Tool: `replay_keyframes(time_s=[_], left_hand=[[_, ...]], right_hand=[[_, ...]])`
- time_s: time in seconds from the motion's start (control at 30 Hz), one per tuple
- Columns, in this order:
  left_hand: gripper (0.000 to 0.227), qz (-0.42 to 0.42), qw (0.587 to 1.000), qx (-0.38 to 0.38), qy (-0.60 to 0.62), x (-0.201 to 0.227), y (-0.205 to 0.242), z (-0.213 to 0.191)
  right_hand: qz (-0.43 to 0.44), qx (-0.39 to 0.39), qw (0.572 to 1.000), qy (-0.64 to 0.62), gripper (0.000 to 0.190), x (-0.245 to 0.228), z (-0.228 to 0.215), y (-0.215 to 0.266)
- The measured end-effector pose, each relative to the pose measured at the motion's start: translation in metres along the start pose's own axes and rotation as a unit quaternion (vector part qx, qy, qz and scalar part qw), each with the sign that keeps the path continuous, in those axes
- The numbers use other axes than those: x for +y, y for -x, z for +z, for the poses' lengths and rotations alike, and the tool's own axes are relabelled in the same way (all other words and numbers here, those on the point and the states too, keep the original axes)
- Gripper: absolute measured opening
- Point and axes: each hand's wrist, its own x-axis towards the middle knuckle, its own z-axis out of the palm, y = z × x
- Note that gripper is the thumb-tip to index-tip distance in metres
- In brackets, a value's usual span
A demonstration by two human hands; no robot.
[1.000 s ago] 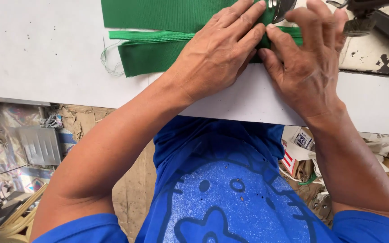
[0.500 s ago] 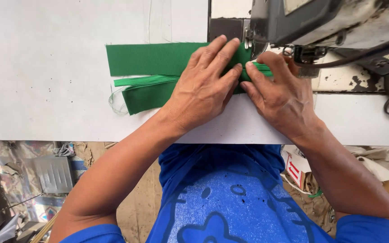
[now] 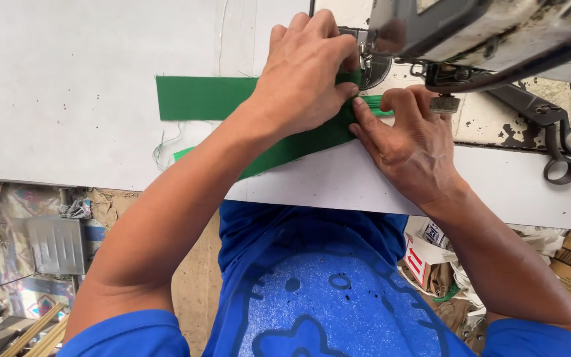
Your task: Sewing a green zipper onto fabric strips using an industrial sewing machine and trimming threads with snips
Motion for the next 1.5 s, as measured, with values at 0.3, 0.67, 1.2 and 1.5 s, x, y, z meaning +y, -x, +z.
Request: replay_keyframes(time_s=[0.3,0.67,1.2,1.5], left_hand=[[0.015,0.078,0.986,0.031,0.145,-0.003,0.007,0.005],[0.008,-0.111,0.987,-0.026,0.111,0.01,-0.011,-0.002],[0.02,-0.211,0.977,-0.007,0.013,0.012,-0.02,0.01],[0.008,-0.109,0.984,0.119,-0.071,0.015,-0.01,0.019]], right_hand=[[-0.024,-0.01,0.999,-0.021,0.027,0.008,-0.002,-0.002],[-0.049,0.011,0.998,-0.042,0.023,0.012,0.001,0.0],[-0.111,0.0,0.993,-0.045,0.018,0.012,-0.012,-0.015],[-0.104,0.0,0.992,-0.077,0.018,0.012,-0.011,-0.019]])
